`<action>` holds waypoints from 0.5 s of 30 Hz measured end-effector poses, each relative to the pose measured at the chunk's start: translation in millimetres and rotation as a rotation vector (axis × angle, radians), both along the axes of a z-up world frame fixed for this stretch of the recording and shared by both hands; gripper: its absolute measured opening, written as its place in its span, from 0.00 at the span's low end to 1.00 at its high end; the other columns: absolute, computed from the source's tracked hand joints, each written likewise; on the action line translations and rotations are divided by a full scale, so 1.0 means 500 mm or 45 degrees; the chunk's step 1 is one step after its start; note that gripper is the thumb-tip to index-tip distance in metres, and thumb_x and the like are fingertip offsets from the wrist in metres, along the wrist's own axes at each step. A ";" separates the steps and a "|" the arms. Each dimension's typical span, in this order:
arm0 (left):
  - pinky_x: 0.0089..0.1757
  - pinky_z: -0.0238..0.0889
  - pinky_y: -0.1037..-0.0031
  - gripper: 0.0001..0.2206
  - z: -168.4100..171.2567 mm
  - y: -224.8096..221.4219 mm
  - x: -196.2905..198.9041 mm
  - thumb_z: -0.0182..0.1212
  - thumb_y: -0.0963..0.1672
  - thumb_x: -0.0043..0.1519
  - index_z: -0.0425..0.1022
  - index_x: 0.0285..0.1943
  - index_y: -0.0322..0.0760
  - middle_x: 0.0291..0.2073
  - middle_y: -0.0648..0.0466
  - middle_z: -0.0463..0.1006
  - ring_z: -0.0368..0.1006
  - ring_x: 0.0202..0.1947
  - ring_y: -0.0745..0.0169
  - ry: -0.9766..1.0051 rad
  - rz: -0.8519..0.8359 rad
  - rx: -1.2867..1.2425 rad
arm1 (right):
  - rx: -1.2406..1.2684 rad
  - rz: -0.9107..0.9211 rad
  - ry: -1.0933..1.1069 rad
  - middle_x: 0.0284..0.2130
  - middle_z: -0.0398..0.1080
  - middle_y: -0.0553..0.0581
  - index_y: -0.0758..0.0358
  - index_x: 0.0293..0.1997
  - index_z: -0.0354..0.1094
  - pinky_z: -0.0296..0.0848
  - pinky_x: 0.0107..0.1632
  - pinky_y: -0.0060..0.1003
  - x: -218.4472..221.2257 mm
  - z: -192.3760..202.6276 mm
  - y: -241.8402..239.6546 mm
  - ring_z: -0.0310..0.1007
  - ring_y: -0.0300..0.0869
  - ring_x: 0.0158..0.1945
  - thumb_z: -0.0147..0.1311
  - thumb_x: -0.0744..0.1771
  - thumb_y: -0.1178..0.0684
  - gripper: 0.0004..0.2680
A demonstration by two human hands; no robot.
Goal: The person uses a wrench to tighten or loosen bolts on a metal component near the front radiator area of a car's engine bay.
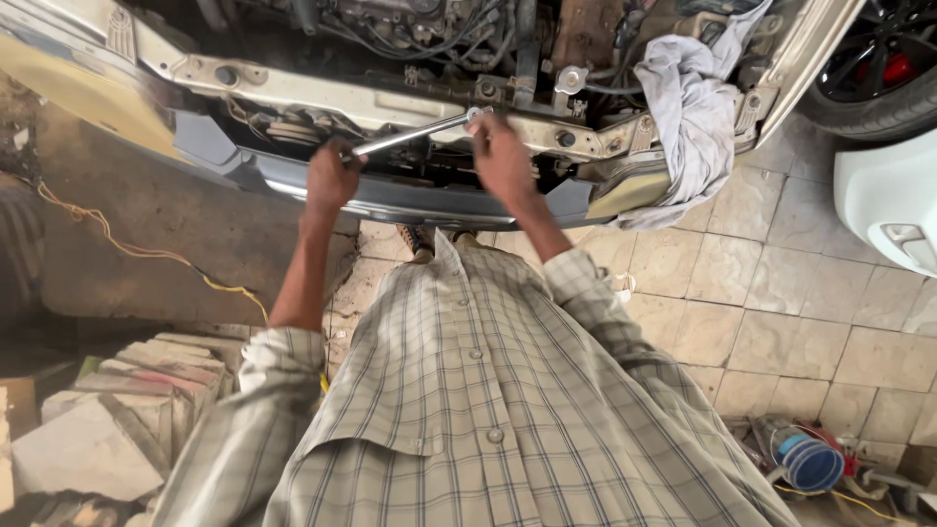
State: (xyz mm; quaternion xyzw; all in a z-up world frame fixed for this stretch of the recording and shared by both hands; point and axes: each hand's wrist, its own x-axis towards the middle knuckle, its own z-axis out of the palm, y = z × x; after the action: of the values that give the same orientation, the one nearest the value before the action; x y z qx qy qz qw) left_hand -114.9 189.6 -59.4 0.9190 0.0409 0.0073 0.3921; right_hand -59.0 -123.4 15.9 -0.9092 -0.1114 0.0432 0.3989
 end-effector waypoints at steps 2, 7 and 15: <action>0.36 0.70 0.55 0.10 -0.018 0.020 0.048 0.69 0.42 0.62 0.75 0.47 0.29 0.36 0.37 0.80 0.79 0.36 0.40 -0.082 -0.053 0.038 | -0.226 0.052 -0.463 0.41 0.74 0.63 0.59 0.49 0.71 0.79 0.44 0.41 0.043 0.029 -0.032 0.76 0.55 0.44 0.55 0.66 0.60 0.08; 0.45 0.73 0.62 0.12 -0.091 0.055 0.207 0.53 0.35 0.63 0.69 0.56 0.26 0.46 0.36 0.79 0.82 0.46 0.47 0.139 0.012 -0.342 | -0.292 0.093 0.280 0.38 0.76 0.67 0.56 0.62 0.70 0.77 0.42 0.48 0.046 0.027 -0.061 0.79 0.55 0.35 0.49 0.67 0.61 0.15; 0.59 0.63 0.59 0.48 -0.067 -0.163 0.411 0.52 0.27 0.51 0.24 0.76 0.41 0.71 0.31 0.32 0.46 0.71 0.35 -0.070 0.496 -1.122 | -0.091 -0.103 0.317 0.37 0.75 0.69 0.57 0.63 0.69 0.74 0.43 0.52 0.007 0.047 -0.032 0.77 0.60 0.39 0.53 0.69 0.56 0.14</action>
State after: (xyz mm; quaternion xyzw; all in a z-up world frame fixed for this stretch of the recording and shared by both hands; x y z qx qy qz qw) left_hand 90.4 107.9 -92.7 0.6402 0.2010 0.0868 0.7364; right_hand -55.5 -139.4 39.2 -0.9142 -0.0228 0.1437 0.3783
